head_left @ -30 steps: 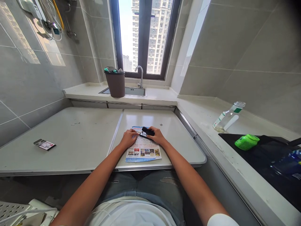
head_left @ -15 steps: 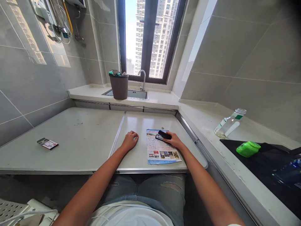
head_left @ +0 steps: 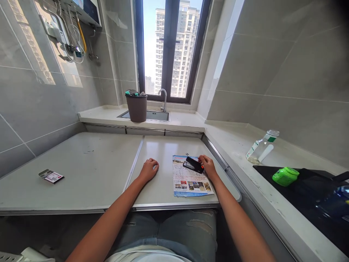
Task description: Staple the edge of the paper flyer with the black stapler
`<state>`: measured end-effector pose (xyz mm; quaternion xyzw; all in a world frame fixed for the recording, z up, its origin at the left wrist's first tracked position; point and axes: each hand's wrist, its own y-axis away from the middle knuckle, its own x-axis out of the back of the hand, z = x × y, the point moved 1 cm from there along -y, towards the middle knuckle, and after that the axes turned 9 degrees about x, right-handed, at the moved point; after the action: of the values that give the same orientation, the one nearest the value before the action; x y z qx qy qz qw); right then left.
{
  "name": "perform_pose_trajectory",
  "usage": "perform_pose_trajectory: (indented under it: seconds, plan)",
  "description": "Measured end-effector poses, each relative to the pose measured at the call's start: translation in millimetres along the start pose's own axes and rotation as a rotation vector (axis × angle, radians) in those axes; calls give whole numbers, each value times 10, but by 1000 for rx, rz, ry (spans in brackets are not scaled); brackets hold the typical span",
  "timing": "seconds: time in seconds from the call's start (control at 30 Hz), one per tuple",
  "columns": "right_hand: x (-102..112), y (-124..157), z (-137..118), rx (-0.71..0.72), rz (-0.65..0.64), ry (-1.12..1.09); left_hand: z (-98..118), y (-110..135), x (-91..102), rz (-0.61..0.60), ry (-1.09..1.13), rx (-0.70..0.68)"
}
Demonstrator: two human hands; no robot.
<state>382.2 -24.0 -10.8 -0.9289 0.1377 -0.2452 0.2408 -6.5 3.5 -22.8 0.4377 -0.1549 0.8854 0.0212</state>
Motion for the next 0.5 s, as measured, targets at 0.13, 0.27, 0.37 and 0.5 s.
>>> perform_pose_trajectory:
  seconds: [0.13, 0.27, 0.37, 0.5]
  plan:
    - [67, 17, 73, -62, 168, 213, 5, 7, 4, -3, 6, 4]
    - [103, 40, 122, -87, 216, 313, 6, 7, 6, 0, 6, 7]
    - [110, 40, 151, -87, 204, 351, 0, 2, -1, 4, 5, 7]
    - [100, 32, 173, -79, 171, 386, -12, -4, -13, 3, 2, 5]
